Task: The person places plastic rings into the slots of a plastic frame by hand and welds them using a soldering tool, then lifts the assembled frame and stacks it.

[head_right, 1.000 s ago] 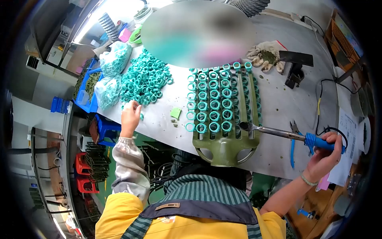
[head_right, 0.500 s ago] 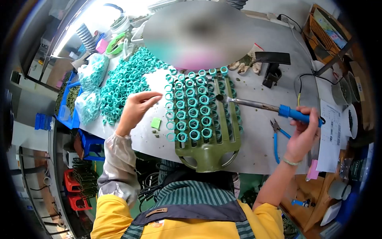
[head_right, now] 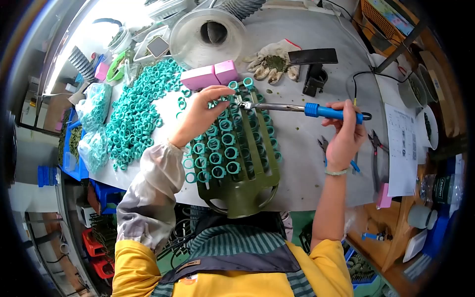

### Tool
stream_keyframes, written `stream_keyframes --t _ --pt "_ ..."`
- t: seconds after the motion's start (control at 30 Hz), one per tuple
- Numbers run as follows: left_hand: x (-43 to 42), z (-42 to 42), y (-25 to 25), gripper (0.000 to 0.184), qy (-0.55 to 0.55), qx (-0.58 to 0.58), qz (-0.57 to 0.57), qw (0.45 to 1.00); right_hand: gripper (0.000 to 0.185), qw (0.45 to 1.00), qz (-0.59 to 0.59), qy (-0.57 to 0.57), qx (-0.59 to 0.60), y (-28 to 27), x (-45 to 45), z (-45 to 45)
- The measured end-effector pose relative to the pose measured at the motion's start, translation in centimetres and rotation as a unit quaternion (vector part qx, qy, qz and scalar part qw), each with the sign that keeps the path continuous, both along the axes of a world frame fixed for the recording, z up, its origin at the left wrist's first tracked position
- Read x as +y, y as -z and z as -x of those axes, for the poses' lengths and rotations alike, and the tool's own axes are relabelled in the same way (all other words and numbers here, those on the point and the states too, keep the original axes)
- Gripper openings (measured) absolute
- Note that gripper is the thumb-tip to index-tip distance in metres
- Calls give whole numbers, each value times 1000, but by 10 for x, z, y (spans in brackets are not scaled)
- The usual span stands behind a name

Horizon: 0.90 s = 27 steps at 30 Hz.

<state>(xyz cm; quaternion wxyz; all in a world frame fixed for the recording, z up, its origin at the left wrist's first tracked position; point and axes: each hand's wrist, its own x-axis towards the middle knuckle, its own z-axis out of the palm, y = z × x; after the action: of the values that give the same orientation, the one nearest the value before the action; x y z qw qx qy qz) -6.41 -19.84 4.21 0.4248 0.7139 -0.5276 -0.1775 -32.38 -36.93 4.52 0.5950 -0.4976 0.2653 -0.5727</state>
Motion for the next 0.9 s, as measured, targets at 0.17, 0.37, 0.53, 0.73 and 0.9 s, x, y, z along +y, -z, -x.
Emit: stream_keyframes --t 0.17,0.37,0.53,0.73,0.9 --pt "-16 4 18 25 -23 -192 11 981 27 1000 3 -5 -22 11 -2 -11" --pt "-21 1 15 25 -4 -199 -8 980 28 1000 14 0 -7 10 1 -15" --pt "-20 -1 20 29 0 -202 17 979 29 999 6 48 -3 1 -3 3" --pt "29 -41 -7 16 -125 -52 42 990 29 999 -16 48 -13 -2 -4 15" --pt "159 -131 38 39 -368 -367 -350 780 26 998 -25 43 -27 -2 -6 20"
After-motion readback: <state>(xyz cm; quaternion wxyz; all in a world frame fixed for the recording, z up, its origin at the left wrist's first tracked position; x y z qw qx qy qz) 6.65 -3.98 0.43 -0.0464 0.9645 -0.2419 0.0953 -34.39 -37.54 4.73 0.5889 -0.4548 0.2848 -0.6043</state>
